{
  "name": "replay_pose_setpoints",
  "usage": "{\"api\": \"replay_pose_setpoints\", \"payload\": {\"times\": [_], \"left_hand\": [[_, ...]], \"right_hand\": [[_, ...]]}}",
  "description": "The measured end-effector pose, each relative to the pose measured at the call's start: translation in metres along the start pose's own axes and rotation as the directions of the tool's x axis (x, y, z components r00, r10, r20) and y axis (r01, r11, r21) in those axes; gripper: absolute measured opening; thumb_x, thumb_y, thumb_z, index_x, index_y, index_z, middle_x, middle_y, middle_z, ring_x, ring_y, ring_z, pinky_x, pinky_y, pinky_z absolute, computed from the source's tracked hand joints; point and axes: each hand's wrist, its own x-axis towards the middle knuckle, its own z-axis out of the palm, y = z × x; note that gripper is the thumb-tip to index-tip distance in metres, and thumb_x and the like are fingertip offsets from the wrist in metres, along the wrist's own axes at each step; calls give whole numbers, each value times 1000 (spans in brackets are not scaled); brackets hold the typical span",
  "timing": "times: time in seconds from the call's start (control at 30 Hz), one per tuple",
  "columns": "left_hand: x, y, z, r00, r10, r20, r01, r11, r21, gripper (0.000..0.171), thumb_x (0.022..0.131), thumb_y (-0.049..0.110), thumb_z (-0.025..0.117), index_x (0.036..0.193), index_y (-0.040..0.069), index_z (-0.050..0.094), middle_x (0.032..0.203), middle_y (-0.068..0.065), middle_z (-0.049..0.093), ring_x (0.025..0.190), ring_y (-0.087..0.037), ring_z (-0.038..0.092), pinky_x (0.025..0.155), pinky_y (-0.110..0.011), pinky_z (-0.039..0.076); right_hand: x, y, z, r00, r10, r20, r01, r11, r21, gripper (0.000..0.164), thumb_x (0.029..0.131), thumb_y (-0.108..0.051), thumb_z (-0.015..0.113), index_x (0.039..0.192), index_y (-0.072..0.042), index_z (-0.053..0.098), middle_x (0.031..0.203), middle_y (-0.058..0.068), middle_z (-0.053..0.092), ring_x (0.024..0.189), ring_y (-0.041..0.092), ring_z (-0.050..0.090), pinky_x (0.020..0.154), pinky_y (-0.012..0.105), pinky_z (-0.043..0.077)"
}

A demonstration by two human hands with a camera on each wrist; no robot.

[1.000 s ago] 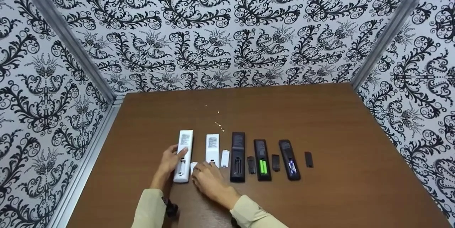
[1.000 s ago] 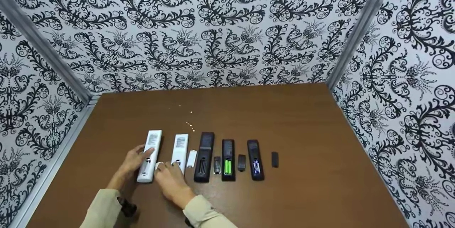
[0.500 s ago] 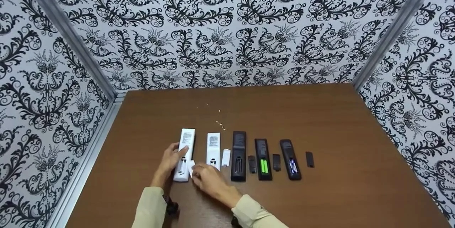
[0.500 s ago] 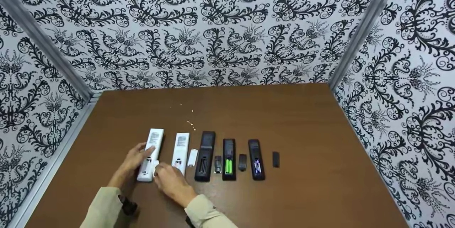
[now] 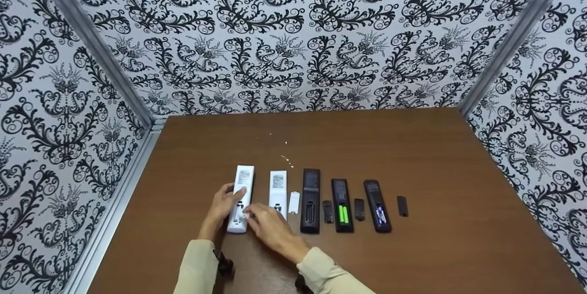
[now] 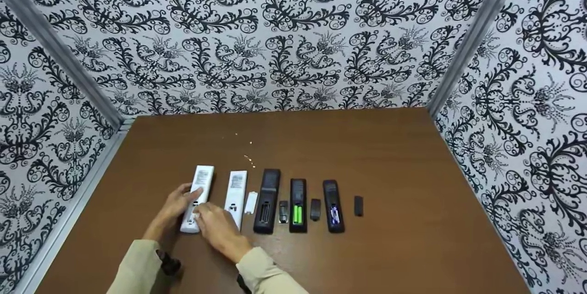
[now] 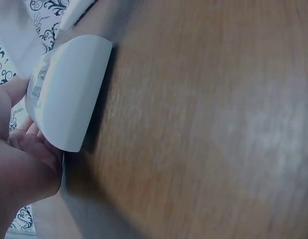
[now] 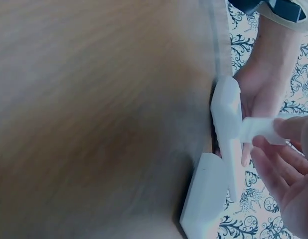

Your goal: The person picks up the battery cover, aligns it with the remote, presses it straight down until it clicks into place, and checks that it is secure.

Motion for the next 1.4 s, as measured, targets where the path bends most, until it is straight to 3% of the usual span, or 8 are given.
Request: {"api": "replay_pose_setpoints", "payload": {"times": [0.17,0.3,0.5,0.8,0.97,1.1,1.4], "left_hand": [[-2,0,0,1000,14,-2,-14,1000,-10,53,96,28,68,136,-2,51,120,-27,68,85,-15,64,73,-26,49],[-2,0,-1,1000,17,-10,-17,1000,11,54,96,31,67,136,-2,52,122,-26,67,95,-20,64,78,-27,47],[1,-1,0,999,2,-39,-1,1000,21,53,96,33,67,135,1,54,125,-24,65,105,-26,61,83,-28,45],[1,-2,-1,1000,7,-24,-7,1000,-5,51,97,34,65,135,2,53,122,-25,67,98,-22,64,79,-27,47],[2,-3,0,1000,13,-27,-13,1000,11,50,97,32,64,135,1,53,124,-26,67,103,-23,63,83,-26,45],[2,-3,0,1000,2,-29,-2,1000,9,48,98,30,63,135,1,53,126,-28,66,97,-21,65,78,-25,47],[2,1,-1,1000,-7,-29,8,999,43,47,98,30,63,135,1,55,129,-25,64,105,-26,61,81,-26,45]], "right_hand": [[8,-2,1,999,-18,-31,17,1000,-6,17,96,-17,67,111,-11,72,107,2,76,99,14,73,90,22,55],[13,-3,1,1000,-19,-7,20,999,44,19,96,-14,66,112,-7,73,108,4,76,100,15,73,92,21,55],[22,0,2,998,64,21,-66,990,125,20,94,-12,67,113,-5,71,103,7,77,96,16,73,86,21,56],[36,4,7,986,165,6,-161,952,259,9,92,-11,69,98,-4,70,93,9,77,86,16,73,77,18,55],[38,5,13,980,197,16,-194,939,284,10,91,-11,71,98,-4,73,91,8,77,82,11,71,74,16,53],[42,6,15,974,227,-1,-217,931,293,11,90,-11,72,98,-4,75,93,8,77,83,12,71,74,18,54],[45,11,18,969,245,-16,-233,940,250,14,90,-11,72,102,-5,77,98,8,77,90,16,71,81,22,55]]}}
